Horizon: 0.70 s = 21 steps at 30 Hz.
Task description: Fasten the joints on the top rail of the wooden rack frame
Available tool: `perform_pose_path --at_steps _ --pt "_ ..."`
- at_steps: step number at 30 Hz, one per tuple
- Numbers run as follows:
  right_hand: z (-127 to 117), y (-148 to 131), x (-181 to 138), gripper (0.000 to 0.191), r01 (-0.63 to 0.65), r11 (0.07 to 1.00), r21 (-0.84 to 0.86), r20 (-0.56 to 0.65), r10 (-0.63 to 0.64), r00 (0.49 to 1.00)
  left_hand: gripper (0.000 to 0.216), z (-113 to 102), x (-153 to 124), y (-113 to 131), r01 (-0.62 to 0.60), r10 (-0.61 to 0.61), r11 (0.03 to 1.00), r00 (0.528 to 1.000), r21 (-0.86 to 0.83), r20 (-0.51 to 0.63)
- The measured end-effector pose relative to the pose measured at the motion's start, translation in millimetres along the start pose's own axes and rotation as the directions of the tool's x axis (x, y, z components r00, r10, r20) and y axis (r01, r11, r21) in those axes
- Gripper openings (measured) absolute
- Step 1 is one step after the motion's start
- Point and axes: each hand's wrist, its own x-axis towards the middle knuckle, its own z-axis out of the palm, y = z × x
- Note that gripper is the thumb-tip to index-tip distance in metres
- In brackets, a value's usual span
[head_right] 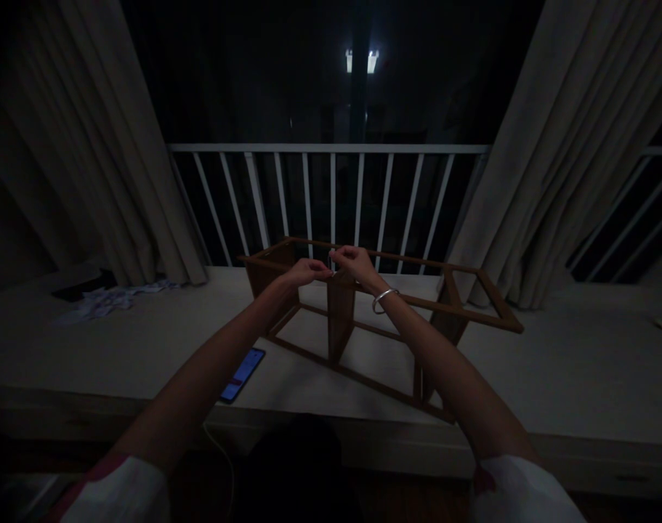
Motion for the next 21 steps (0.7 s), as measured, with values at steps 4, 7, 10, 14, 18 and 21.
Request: perform_pose_path --at_steps 4,7,10,14,18,21 --pt "-0.8 0.4 0.7 0.033 0.019 1.0 0.011 0.02 -0.019 1.0 0.034 -0.5 1.5 -2.6 -0.004 0.004 1.0 1.0 0.01 0.005" --pt "-1.8 1.5 1.8 0.034 0.004 1.0 -0.014 0.005 -0.003 1.0 0.033 -0.3 3.4 -3.4 0.004 -0.004 1.0 1.0 0.013 0.0" --pt "-1.8 1.5 2.1 0.033 0.007 1.0 -0.019 -0.005 -0.007 1.0 0.032 -0.2 4.1 -3.3 0.009 -0.009 1.0 1.0 0.005 0.006" --pt "-1.1 -1.0 0.8 0.031 0.024 1.0 -0.006 0.075 -0.023 0.997 0.032 -0.4 2.1 -1.6 0.01 -0.01 1.0 1.0 0.005 0.008" --pt "-1.6 -2.3 -0.6 0.031 0.02 1.0 0.013 0.165 -0.022 0.986 0.031 -0.3 -1.2 0.8 0.001 -0.001 1.0 1.0 0.012 -0.001" --pt "-1.7 -2.5 -0.9 0.032 0.003 0.999 0.035 0.202 -0.01 0.979 0.032 -0.4 -2.0 1.2 -0.019 0.019 1.0 1.0 0.012 0.009"
